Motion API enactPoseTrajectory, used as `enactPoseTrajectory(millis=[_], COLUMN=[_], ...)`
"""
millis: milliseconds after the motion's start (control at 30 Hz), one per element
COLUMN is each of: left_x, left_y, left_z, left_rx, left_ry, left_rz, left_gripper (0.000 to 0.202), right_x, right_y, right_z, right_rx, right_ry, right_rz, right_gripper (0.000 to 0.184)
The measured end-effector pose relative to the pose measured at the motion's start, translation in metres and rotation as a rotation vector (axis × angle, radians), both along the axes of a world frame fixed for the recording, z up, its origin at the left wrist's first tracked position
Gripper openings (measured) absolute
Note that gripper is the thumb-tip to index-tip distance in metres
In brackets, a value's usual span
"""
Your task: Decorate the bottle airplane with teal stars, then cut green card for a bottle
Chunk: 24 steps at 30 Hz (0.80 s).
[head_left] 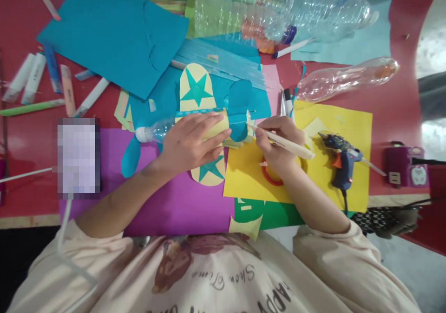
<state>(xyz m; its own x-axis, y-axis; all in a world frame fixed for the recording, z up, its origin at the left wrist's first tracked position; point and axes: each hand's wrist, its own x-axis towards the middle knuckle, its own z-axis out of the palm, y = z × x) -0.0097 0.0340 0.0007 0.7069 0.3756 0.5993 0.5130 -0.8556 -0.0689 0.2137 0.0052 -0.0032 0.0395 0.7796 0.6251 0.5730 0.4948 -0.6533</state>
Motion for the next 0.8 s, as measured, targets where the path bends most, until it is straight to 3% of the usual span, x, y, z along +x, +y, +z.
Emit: enactPoseTrajectory(millis=[267, 667, 800], left_x=[-0.0022, -0.0025, -0.002], left_y=[0.0006, -0.0007, -0.0004], left_z=[-0.0016, -0.0021, -0.0016], left_rx=[-0.037, -0.339, -0.258], left_ry=[0.028, 0.014, 0.054], left_rz=[-0.001, 0.026, 0.052], left_gripper=[0.035, 0.036, 0.039], right_x=[-0.0015, -0.0054, -0.0075], right_y=[-0.0016, -0.0038, -0.0046], right_z=[0.0028, 0.0063, 0.0067], right_rx=[0.045, 0.095, 0.096], right_ry=[-0.048, -0.164, -0.196], right_rz=[0.039, 0.147, 0.174], right_gripper=[0.014, 0.013, 0.014])
